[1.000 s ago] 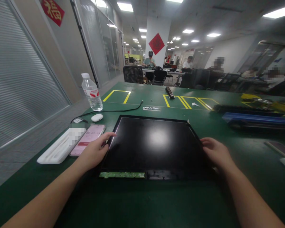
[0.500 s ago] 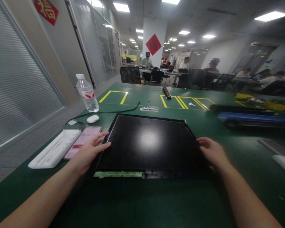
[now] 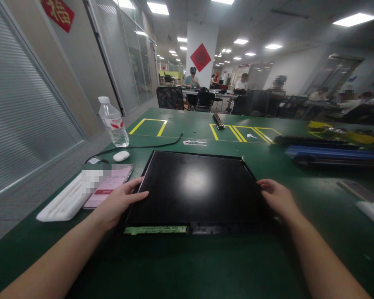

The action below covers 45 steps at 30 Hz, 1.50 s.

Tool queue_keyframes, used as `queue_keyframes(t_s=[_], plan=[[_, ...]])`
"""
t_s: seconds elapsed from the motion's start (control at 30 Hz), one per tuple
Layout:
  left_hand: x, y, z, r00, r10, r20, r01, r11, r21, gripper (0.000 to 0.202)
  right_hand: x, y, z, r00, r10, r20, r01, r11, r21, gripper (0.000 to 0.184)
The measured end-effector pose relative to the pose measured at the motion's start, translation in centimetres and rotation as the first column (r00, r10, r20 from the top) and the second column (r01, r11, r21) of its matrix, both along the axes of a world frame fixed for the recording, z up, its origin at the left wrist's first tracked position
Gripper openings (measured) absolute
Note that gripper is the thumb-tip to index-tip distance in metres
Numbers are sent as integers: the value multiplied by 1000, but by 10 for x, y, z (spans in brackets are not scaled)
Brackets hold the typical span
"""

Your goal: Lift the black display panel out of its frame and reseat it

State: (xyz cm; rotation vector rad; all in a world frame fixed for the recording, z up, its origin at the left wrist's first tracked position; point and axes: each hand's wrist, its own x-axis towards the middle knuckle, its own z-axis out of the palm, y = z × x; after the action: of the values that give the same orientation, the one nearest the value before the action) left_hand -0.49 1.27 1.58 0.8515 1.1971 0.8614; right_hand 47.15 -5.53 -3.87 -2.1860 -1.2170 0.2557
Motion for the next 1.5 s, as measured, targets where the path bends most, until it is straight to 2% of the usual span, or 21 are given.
queue_keyframes(t_s=[0.37,0.5,0.67,0.8,1.1,1.3,1.43,1.5], plan=[[-7,1,-5,999,-34,-36,38,991,132,55,3,0,-3,1000,10,-8,-10,1000,-9,30],[-12,2,-7,995,-62,-75,74,984,165,59,4,0,-4,1000,18,9,-18,1000,11,27],[-12,3,-8,995,-51,-84,64,985,163,62,5,-1,-5,1000,17,3,-17,1000,0,29],[-9,2,-5,997,-57,-58,67,979,191,61,7,0,-7,1000,27,-12,-27,999,-22,33],[-7,-2,2,996,-56,-65,68,978,197,68,7,3,-12,995,44,89,-43,999,-15,35],[-5,-4,8,997,-42,-70,59,964,261,68,4,3,-8,999,20,27,-20,1000,3,34],[-3,-8,12,998,-26,-64,40,969,242,81,1,4,-5,995,-45,-85,48,998,33,52],[-1,-11,14,999,-29,-37,37,973,229,89,0,4,-4,985,-76,-155,84,995,44,54]])
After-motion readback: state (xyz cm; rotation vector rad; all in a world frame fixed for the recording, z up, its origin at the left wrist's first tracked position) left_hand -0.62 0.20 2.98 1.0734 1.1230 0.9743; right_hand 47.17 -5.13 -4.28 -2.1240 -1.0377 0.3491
